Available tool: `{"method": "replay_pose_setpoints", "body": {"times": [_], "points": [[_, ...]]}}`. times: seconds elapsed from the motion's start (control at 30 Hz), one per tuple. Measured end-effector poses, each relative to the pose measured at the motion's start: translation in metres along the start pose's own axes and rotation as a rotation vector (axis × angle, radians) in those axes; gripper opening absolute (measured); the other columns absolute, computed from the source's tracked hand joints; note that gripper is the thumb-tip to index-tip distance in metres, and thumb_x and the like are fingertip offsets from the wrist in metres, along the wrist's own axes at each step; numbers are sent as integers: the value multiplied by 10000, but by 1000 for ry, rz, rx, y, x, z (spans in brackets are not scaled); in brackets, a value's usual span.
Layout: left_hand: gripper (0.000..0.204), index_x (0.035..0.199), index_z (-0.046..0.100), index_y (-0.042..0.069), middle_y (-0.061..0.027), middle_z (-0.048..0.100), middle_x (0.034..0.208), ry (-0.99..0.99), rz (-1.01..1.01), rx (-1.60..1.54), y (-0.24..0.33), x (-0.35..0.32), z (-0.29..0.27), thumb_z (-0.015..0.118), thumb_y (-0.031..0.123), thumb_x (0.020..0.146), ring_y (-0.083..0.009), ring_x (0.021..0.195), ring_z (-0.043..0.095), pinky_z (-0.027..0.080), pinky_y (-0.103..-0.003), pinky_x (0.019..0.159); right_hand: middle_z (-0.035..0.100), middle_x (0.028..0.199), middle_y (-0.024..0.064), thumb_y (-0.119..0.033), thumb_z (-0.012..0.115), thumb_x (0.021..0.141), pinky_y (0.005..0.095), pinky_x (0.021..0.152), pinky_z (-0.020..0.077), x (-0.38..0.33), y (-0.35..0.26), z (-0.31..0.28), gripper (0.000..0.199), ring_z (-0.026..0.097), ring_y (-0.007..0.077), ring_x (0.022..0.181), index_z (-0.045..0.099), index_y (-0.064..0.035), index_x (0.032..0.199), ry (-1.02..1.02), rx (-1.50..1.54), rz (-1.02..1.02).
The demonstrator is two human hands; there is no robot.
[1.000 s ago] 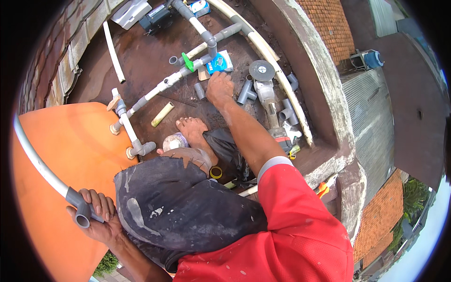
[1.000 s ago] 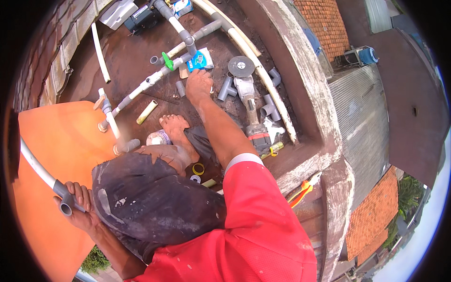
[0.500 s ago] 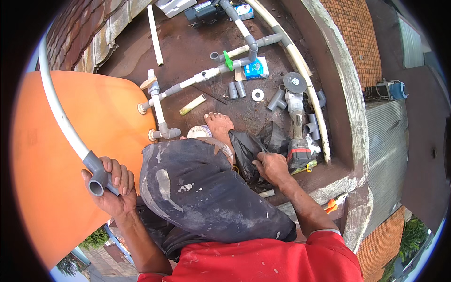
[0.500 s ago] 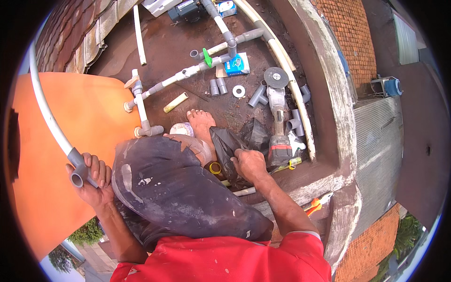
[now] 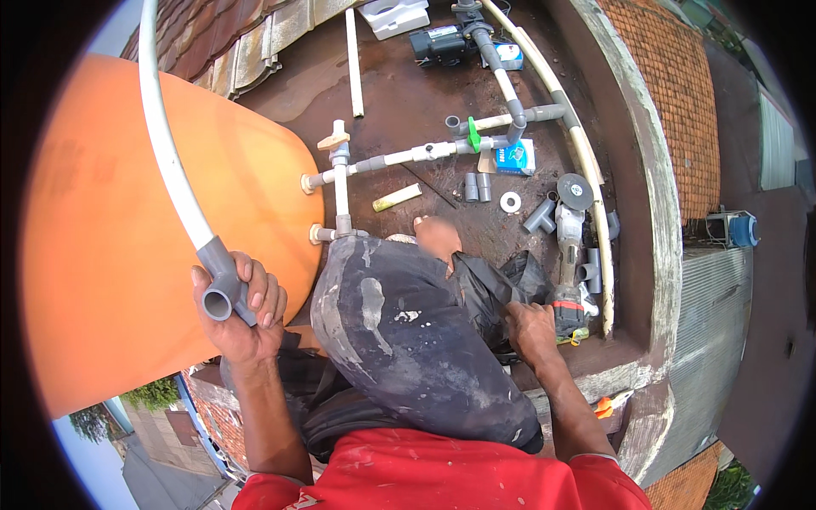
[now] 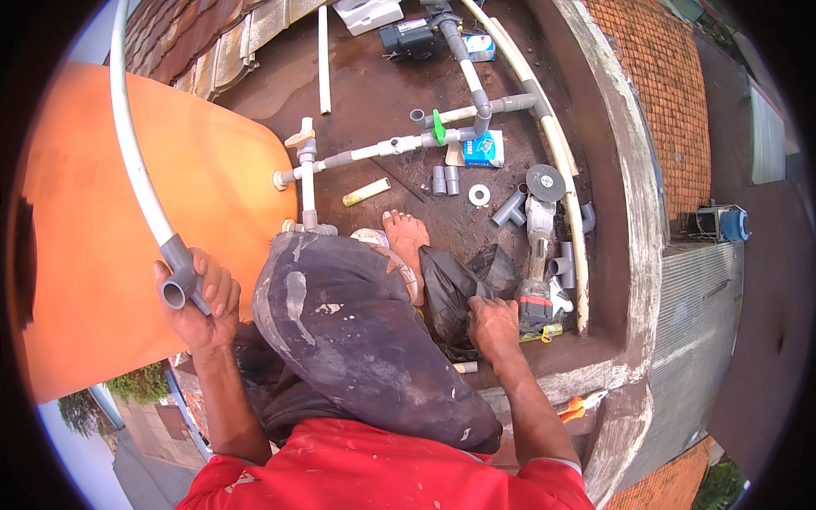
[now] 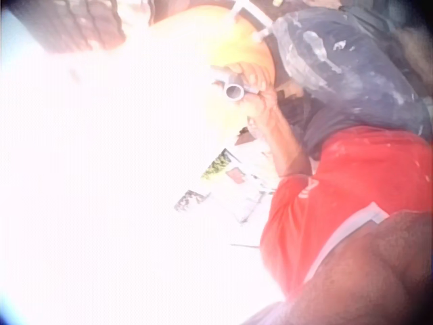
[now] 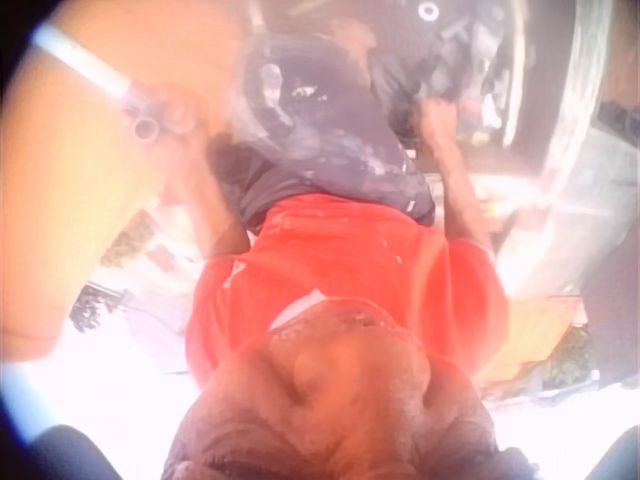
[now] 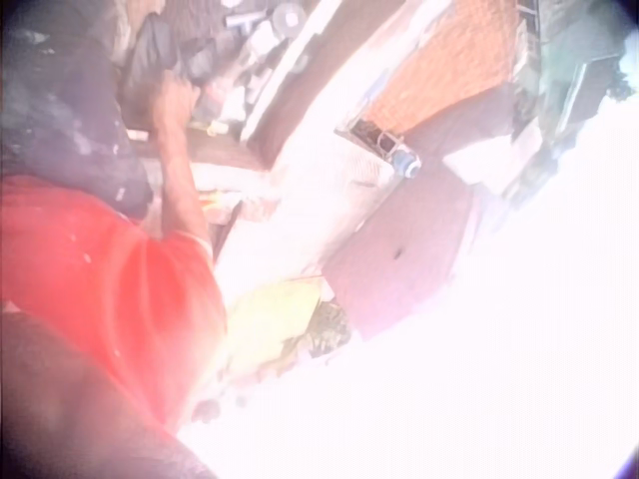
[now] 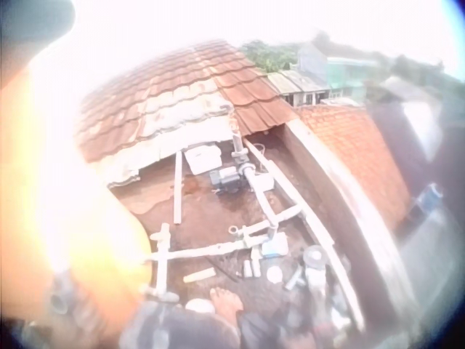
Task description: The person assembles white PVC pipes and fittings on a rooftop next to a large orange water tank. They apply glue to pipe ends and connect various fittings, including elbows and valves, to build a plumbing assembly.
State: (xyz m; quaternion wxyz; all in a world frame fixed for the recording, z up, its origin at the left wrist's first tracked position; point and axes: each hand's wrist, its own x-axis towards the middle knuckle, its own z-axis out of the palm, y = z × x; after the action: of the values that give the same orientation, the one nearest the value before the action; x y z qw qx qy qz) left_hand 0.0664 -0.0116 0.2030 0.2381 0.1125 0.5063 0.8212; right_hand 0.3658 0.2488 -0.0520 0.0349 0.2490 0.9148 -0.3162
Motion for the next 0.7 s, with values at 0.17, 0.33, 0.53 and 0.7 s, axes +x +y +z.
{"method": "replay_pose_setpoints", "body": {"times": [0.17, 0.33, 0.53, 0.7], "points": [[595, 1037, 557, 27, -42, 506, 690, 31, -17, -29, 2, 3, -4, 400, 587, 1164, -140, 467, 434, 362, -286, 436, 776, 913, 154, -171, 747, 936, 499, 903, 466, 12, -15, -18, 90, 715, 379, 922, 743, -82, 919, -148, -3, 76], [579, 1003, 551, 45, -49, 505, 688, 49, -61, -113, -4, 4, -3, 422, 588, 1157, -144, 467, 438, 370, -282, 434, 757, 868, 167, -176, 761, 924, 512, 899, 472, 6, -11, -15, 110, 714, 399, 903, 727, -78, 890, -2, 110, -21], [587, 995, 550, 52, -50, 511, 683, 83, -82, -138, -8, 4, -7, 437, 608, 1145, -144, 459, 446, 370, -278, 429, 740, 861, 174, -171, 750, 956, 503, 918, 459, 8, -17, -19, 126, 682, 413, 894, 719, -66, 892, 116, 159, -42], [643, 1031, 571, 29, -55, 544, 696, 51, -92, -171, -16, 2, -16, 396, 638, 1140, -147, 460, 474, 371, -275, 433, 749, 877, 173, -149, 743, 965, 513, 913, 477, 9, -16, -25, 100, 691, 421, 900, 745, -49, 949, -2, 158, 82]]}}
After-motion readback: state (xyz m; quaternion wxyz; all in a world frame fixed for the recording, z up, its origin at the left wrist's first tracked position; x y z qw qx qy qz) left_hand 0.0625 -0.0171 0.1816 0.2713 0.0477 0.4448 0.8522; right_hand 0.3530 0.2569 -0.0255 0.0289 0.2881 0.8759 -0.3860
